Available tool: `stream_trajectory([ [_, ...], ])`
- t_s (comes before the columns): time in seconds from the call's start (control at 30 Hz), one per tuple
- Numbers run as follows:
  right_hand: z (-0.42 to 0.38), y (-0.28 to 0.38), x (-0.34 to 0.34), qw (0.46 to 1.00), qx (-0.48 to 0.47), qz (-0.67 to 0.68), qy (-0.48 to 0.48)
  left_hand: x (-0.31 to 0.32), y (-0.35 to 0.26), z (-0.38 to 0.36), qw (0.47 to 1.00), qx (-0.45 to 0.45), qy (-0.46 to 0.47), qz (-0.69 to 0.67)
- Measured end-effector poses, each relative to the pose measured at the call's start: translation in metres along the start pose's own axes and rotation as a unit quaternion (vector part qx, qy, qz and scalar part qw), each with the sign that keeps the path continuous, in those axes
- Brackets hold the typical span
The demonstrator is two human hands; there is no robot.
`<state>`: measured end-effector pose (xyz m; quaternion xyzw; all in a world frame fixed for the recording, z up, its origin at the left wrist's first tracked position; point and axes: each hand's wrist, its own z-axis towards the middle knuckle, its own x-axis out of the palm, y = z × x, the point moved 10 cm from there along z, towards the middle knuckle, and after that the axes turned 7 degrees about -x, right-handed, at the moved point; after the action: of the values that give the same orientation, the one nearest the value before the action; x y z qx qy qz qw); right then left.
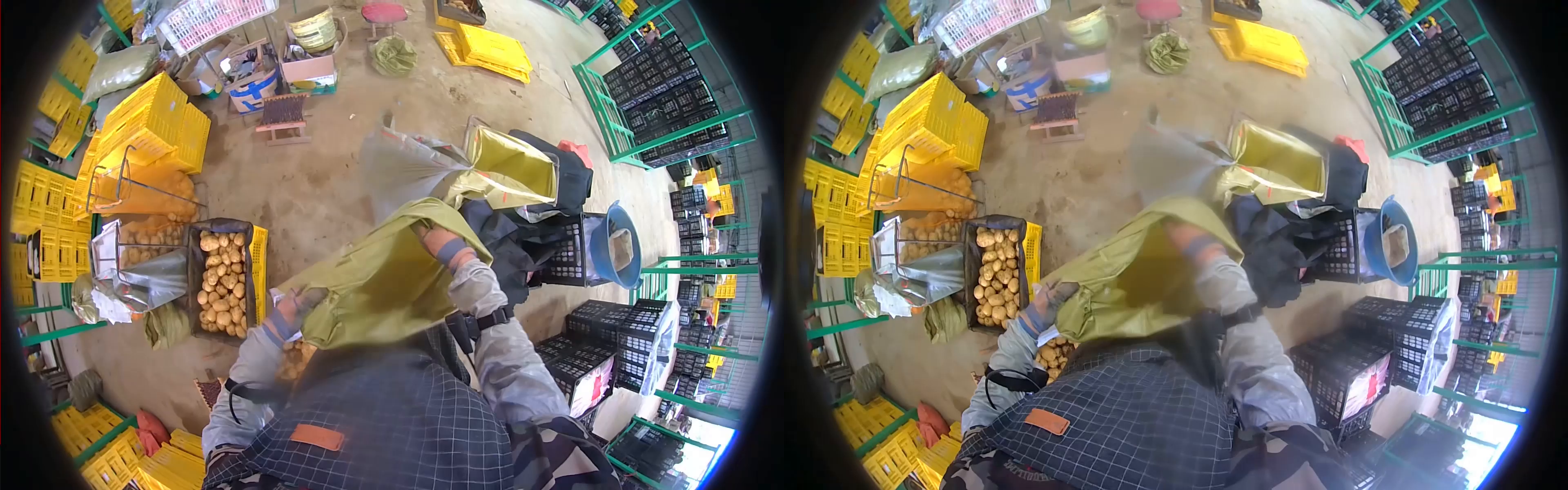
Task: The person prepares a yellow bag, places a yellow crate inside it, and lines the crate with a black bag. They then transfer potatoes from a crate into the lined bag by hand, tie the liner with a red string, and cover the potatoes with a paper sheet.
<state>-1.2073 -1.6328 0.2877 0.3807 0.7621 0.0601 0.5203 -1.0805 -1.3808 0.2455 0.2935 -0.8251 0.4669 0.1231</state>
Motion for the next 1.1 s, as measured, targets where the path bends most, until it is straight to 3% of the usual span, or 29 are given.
stream_trajectory([
  [0.03, -0.008, 0.025, -0.018, 0.995, -0.071, -0.075, 0.003, -0.001, -0.006, 0.006, 0.994, -0.007, -0.02, 0.107],
  [0.1, -0.024, 0.051, -0.04, 0.987, -0.153, -0.029, -0.042, -0.005, -0.036, 0.011, 0.999, 0.017, -0.026, 0.036],
  [0.17, -0.04, 0.047, -0.053, 0.965, -0.175, 0.156, -0.114, -0.015, -0.056, 0.01, 0.998, 0.038, -0.035, -0.042],
  [0.2, -0.044, 0.041, -0.059, 0.947, -0.185, 0.221, -0.14, -0.046, -0.042, 0.02, 0.984, 0.054, -0.068, -0.153],
  [0.23, -0.043, 0.032, -0.069, 0.924, -0.198, 0.284, -0.165, -0.044, -0.068, 0.021, 0.983, 0.103, -0.104, -0.11],
  [0.33, -0.026, -0.092, -0.037, 0.912, -0.006, 0.3, -0.278, -0.04, -0.127, 0.018, 0.965, 0.178, -0.172, -0.088],
  [0.4, -0.033, -0.16, -0.016, 0.907, 0.155, 0.259, -0.294, -0.045, -0.142, 0.051, 0.944, 0.164, -0.157, -0.24],
  [0.43, -0.034, -0.168, -0.02, 0.911, 0.144, 0.266, -0.282, -0.05, -0.146, 0.073, 0.925, 0.154, -0.146, -0.315],
  [0.5, -0.041, -0.18, -0.024, 0.919, 0.129, 0.275, -0.25, -0.174, -0.103, 0.129, 0.889, 0.162, -0.113, -0.413],
  [0.57, -0.045, -0.186, -0.03, 0.936, 0.132, 0.247, -0.214, -0.173, -0.136, 0.171, 0.888, 0.153, -0.215, -0.376],
  [0.67, -0.043, -0.218, -0.002, 0.961, 0.205, 0.154, -0.101, -0.19, -0.175, 0.281, 0.906, 0.173, -0.186, -0.338],
  [0.7, -0.042, -0.233, 0.015, 0.957, 0.255, 0.129, -0.045, -0.2, -0.187, 0.321, 0.913, 0.172, -0.182, -0.322],
  [0.8, -0.039, -0.243, 0.031, 0.926, 0.331, 0.182, -0.012, -0.219, -0.212, 0.427, 0.917, 0.139, -0.217, -0.305],
  [0.9, -0.033, -0.25, 0.066, 0.885, 0.397, 0.241, 0.024, -0.249, -0.216, 0.533, 0.932, 0.147, -0.174, -0.282],
  [1.03, -0.006, -0.244, 0.117, 0.827, 0.428, 0.358, 0.065, -0.278, -0.139, 0.615, 0.94, -0.006, -0.2, -0.276],
  [1.1, 0.008, -0.252, 0.155, 0.825, 0.44, 0.354, 0.023, -0.344, -0.067, 0.604, 0.864, -0.234, -0.432, -0.106],
])
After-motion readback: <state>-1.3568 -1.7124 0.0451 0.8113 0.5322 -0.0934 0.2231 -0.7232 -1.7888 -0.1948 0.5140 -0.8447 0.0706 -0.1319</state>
